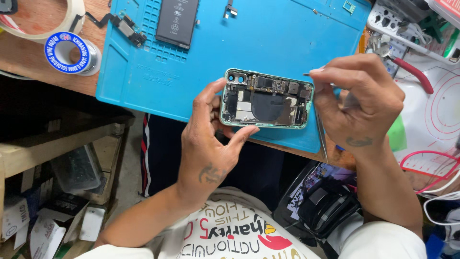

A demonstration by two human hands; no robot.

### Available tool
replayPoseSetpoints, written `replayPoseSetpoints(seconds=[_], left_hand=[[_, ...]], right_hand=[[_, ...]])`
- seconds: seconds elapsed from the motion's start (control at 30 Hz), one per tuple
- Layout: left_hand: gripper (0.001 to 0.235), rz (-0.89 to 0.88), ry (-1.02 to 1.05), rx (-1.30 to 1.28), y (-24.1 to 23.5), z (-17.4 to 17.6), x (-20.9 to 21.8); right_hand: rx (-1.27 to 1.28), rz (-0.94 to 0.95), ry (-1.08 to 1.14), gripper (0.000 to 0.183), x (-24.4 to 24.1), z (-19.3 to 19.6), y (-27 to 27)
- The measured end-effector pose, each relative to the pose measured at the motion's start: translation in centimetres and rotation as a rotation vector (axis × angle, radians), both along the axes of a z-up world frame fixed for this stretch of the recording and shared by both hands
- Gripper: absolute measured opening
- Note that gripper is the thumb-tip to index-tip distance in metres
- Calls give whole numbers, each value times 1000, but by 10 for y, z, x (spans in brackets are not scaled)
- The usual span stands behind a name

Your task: The person uses tweezers and a screwdriver to manipulate internal components of a disassembled smartphone. They remove and reposition small parts on the motherboard and camera area, then place a small metal bracket over the camera module and secure it with a screw.

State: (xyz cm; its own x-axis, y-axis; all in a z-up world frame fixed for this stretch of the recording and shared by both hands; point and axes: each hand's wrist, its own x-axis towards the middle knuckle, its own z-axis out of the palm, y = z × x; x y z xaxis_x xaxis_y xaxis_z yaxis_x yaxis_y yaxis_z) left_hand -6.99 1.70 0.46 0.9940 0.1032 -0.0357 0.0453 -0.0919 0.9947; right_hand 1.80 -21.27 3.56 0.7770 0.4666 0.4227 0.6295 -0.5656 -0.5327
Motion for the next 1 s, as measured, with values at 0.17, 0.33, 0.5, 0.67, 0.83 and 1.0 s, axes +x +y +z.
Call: replayPoseSetpoints(seconds=[0.17,0.33,0.5,0.67,0.83,1.0], left_hand=[[107,-184,-36,257,27,6,13],[105,-296,-43,342,39,8,30],[99,-304,-16,285,41,5,38],[91,-301,17,251,42,4,42],[79,-266,101,193,40,2,48],[63,-208,41,128,42,-1,45]], right_hand=[[58,37,72,25,1,-2,9],[38,78,56,28,2,-2,18],[75,72,140,30,6,-4,25],[1,123,6,33,11,2,39],[-169,204,-99,34,17,9,52],[-215,181,-95,36,23,9,61]])
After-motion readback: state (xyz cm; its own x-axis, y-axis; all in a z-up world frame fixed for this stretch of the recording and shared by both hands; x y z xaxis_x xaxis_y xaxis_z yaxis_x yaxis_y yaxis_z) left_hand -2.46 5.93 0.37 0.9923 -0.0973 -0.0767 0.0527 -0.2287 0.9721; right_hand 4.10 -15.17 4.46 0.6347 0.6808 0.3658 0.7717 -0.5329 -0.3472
